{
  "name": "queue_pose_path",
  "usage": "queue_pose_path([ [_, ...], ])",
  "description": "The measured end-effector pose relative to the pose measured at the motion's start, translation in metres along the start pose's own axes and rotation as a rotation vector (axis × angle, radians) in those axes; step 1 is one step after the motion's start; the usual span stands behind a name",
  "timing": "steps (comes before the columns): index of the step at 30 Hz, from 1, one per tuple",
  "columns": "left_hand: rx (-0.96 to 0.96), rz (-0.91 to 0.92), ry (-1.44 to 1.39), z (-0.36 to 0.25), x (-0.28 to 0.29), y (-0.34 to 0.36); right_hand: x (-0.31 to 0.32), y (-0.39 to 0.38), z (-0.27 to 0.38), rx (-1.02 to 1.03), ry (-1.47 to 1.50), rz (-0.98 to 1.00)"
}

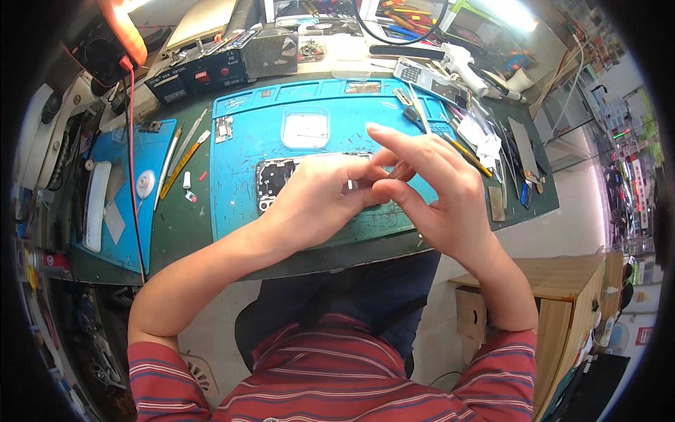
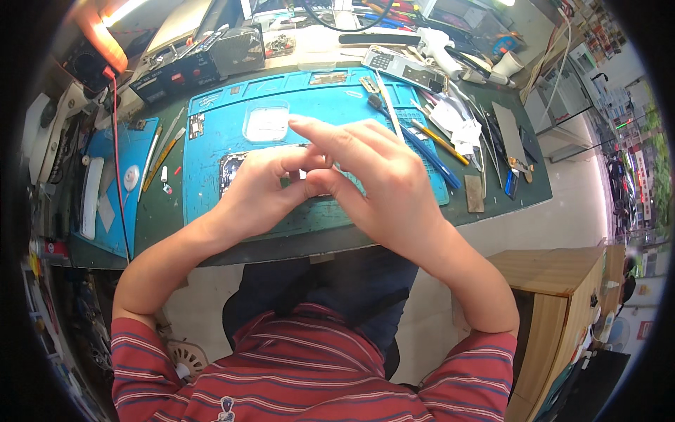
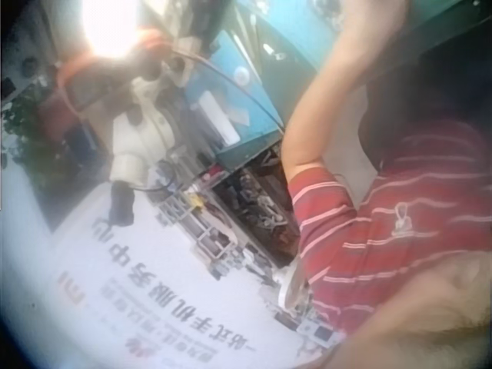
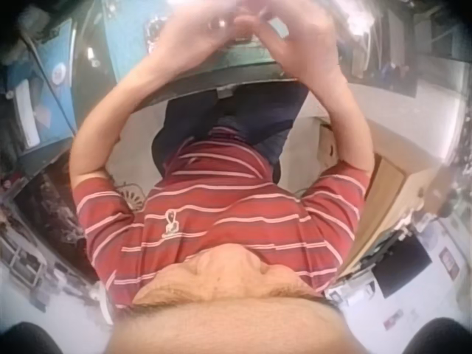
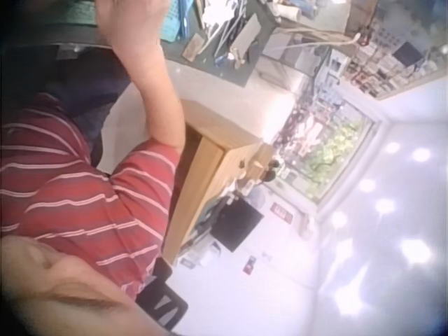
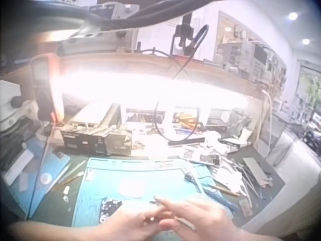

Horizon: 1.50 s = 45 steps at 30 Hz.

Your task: The person uses a small screwdriver to remove screws from a disassembled smartphone chassis on a blue work mat. They carefully lift and set aside small components, then reposition the phone and continue unscrewing and handling internal parts. The person places the back cover onto the chassis at the end.

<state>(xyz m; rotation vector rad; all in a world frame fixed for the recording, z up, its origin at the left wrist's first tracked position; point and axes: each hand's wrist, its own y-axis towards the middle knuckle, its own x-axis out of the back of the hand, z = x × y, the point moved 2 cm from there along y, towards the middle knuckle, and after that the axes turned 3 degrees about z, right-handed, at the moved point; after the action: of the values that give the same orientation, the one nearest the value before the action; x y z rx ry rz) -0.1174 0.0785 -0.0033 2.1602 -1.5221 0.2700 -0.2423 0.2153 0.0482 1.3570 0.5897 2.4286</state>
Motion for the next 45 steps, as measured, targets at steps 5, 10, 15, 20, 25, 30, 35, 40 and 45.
queue_pose_path([
  [5, 0.051, -0.025, 0.011, 0.0, -0.003, 0.004, -0.002, -0.001, -0.003, -0.039, 0.078, 0.001],
  [10, 0.006, -0.052, -0.023, 0.008, -0.007, -0.003, -0.003, -0.005, 0.004, -0.015, -0.051, -0.025],
  [15, 0.121, -0.026, -0.018, -0.002, -0.003, -0.002, 0.001, 0.0, 0.006, -0.073, 0.084, -0.01],
  [20, 0.011, -0.011, 0.011, 0.002, -0.002, -0.001, -0.001, -0.007, 0.003, -0.03, -0.076, -0.038],
  [25, 0.007, -0.024, -0.055, 0.001, -0.005, -0.002, -0.002, -0.003, 0.002, -0.031, 0.018, -0.066],
  [30, 0.144, 0.02, -0.038, 0.0, -0.006, 0.001, 0.001, -0.008, -0.002, -0.042, -0.057, -0.042],
  [35, 0.079, -0.01, -0.109, 0.0, -0.008, 0.0, -0.002, -0.007, -0.004, -0.053, 0.016, -0.033],
  [40, 0.109, -0.042, -0.029, -0.003, -0.005, -0.004, -0.002, -0.01, -0.003, -0.06, 0.017, -0.027],
  [45, 0.037, -0.065, 0.005, 0.0, -0.005, -0.007, -0.002, -0.01, 0.0, -0.057, -0.07, -0.042],
])
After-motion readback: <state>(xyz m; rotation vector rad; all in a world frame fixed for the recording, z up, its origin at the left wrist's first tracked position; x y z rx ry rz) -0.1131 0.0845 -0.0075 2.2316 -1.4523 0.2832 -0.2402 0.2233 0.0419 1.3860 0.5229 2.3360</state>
